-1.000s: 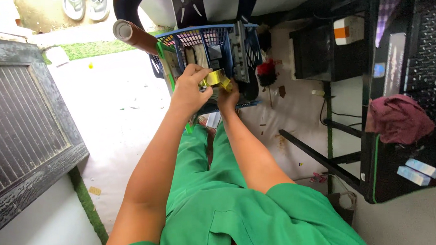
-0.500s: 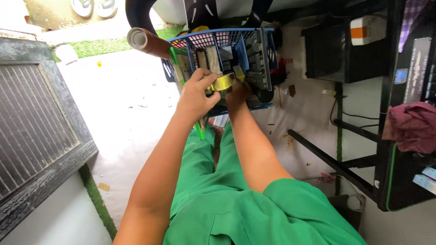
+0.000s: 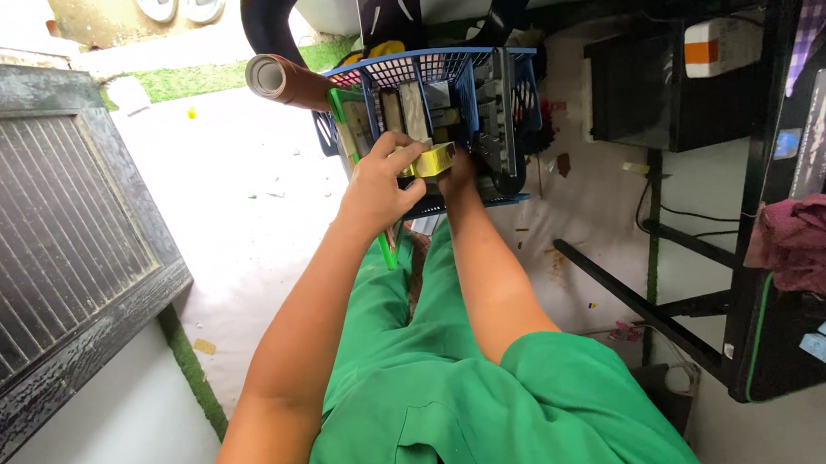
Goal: The person organizes small items in a blue basket, then sprays a window with a pink bottle and wipes it with a cloth. The person handles boxes, a spray bottle, and a cloth while tidying the workspace.
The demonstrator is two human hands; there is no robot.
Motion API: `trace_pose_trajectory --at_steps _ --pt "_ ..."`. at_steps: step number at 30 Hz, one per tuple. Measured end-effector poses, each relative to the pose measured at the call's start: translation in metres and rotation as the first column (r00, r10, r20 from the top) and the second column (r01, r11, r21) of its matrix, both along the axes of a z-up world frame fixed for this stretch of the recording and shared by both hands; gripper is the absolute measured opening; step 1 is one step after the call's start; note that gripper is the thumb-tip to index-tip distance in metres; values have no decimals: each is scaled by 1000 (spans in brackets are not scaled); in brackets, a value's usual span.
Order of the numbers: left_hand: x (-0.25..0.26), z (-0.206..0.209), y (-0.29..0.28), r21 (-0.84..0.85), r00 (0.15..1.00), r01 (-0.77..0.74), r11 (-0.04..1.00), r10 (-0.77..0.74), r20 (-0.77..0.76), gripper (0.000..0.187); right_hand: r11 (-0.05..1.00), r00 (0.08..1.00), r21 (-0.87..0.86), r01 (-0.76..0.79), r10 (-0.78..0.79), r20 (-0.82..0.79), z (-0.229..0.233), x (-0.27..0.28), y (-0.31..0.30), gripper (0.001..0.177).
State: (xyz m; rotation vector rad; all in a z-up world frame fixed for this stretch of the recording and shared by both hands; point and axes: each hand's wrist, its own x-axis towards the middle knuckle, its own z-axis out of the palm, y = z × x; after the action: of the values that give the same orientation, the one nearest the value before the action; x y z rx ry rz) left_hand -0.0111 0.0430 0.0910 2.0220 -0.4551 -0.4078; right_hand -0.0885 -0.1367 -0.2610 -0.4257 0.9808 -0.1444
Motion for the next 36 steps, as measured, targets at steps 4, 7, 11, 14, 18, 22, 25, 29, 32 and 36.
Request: trace_pose_trajectory --at_steps 4,7,11,14,18,22,25,29,32,36 --pt "2 3 -1 21 1000 -2 1000 2 12 41 962 981 -215 167 -183 -57 3 -20 14 25" --pt "1 3 -3 54 1000 7 999 -6 -28 41 940 967 -302 160 -211 -145 3 -25 20 24" --pt "-2 0 -5 80 999 28 996 -26 -26 41 918 914 -378 -122 -44 -404 0 -17 8 24" --pt "-6 -5 -9 87 999 39 995 -40 7 41 720 889 -593 -361 74 -451 3 -33 13 25" --pt "-11 -15 -15 117 996 75 990 -81 49 40 629 945 -705 -328 210 -252 2 -46 18 27" --pt "-16 -23 -26 257 986 164 952 -170 -2 42 827 978 -522 -207 188 -90 5 -43 9 34" --pt "-22 -26 -41 393 967 253 884 -245 -72 41 891 973 -409 -195 229 34 40 -56 -7 44" --pt "-32 -43 -61 474 941 336 814 -267 -209 36 854 802 -349 -386 498 330 156 -87 -17 60" --pt "-38 -62 -73 495 914 377 783 -230 -333 36 579 639 -603 -549 756 143 213 -91 -25 80" --pt "-44 -72 -75 468 903 408 784 -272 -333 26 806 830 -387 -447 536 157 182 -95 -21 60"
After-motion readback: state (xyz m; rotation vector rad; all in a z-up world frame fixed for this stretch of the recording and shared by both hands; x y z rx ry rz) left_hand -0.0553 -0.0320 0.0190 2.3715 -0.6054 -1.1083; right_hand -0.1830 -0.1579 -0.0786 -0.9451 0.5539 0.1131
